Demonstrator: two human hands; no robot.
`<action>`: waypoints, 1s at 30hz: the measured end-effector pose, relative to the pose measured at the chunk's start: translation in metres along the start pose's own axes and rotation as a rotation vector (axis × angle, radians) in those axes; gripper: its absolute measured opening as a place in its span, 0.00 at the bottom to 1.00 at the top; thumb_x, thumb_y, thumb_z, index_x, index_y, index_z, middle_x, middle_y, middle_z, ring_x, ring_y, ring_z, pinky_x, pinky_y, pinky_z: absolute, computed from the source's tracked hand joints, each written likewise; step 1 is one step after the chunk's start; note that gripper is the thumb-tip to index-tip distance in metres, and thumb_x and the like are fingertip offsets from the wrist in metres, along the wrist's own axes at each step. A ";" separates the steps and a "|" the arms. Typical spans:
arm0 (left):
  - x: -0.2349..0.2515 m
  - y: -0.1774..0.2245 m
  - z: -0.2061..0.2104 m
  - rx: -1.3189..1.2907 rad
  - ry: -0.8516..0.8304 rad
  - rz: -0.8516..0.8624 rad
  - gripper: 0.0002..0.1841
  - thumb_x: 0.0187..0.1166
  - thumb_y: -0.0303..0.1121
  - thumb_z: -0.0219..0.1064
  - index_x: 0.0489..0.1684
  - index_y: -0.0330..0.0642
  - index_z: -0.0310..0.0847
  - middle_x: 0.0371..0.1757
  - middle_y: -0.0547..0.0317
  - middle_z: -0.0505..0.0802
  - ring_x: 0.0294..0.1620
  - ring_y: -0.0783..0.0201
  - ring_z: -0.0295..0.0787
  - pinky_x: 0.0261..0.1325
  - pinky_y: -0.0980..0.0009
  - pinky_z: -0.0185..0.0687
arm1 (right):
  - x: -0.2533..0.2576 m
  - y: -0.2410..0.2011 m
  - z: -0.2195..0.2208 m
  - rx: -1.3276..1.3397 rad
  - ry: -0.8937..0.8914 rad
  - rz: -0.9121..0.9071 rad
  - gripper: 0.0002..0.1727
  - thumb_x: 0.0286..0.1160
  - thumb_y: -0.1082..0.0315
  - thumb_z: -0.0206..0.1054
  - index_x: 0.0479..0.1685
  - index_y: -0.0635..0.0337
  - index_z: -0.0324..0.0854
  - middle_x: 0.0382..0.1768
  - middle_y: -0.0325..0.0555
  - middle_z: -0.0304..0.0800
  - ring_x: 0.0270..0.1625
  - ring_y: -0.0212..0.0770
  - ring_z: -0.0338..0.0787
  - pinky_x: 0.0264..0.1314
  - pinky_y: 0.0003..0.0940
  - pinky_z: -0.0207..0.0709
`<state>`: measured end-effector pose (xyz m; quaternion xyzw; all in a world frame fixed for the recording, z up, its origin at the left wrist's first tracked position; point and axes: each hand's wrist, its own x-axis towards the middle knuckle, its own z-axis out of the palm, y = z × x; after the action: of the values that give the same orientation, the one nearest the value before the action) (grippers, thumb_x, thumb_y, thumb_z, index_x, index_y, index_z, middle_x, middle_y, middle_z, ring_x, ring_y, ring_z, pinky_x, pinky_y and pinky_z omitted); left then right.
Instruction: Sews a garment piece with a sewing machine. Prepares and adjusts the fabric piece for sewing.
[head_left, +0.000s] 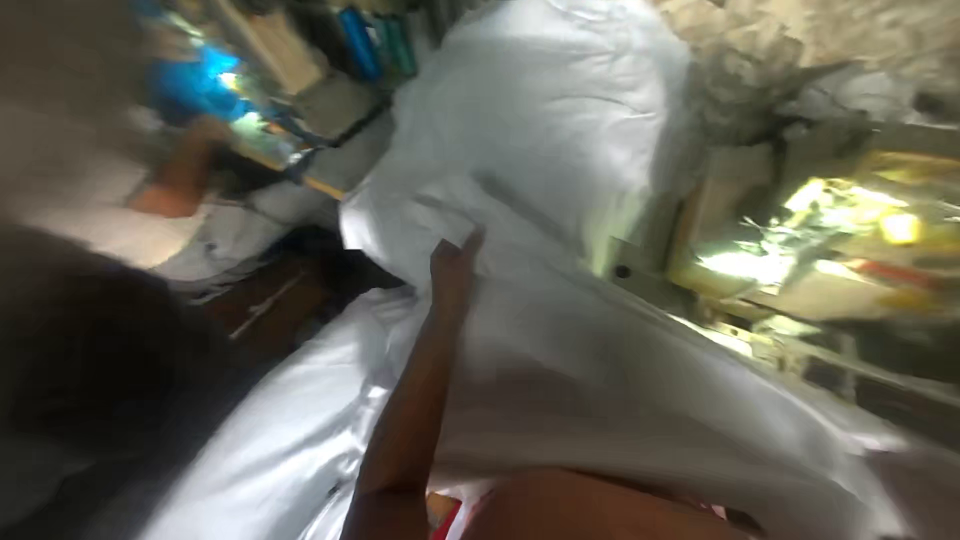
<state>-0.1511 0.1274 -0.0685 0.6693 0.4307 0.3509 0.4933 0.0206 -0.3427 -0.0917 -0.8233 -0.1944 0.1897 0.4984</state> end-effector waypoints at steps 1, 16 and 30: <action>0.007 -0.026 0.014 0.223 -0.121 0.009 0.20 0.85 0.38 0.65 0.53 0.21 0.79 0.45 0.40 0.88 0.48 0.53 0.85 0.59 0.53 0.80 | -0.007 0.010 0.014 -0.117 0.000 0.201 0.18 0.87 0.69 0.58 0.63 0.77 0.77 0.48 0.47 0.86 0.48 0.20 0.82 0.60 0.25 0.78; -0.016 -0.103 0.012 0.633 -0.371 0.830 0.17 0.79 0.27 0.64 0.62 0.27 0.84 0.80 0.18 0.72 0.78 0.23 0.72 0.77 0.34 0.68 | 0.066 0.006 0.125 -0.390 0.027 -0.250 0.14 0.84 0.70 0.63 0.55 0.72 0.88 0.49 0.66 0.92 0.47 0.62 0.93 0.53 0.62 0.84; 0.006 -0.072 0.037 0.672 -0.704 1.076 0.09 0.79 0.29 0.66 0.38 0.38 0.94 0.70 0.42 0.90 0.83 0.31 0.71 0.81 0.19 0.37 | 0.189 -0.082 0.225 0.935 -0.337 0.669 0.08 0.86 0.59 0.61 0.40 0.52 0.73 0.17 0.32 0.72 0.11 0.24 0.71 0.12 0.16 0.68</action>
<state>-0.1319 0.1299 -0.1472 0.9773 -0.0580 0.1576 0.1293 0.0566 -0.0431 -0.1376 -0.4917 0.1030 0.5295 0.6835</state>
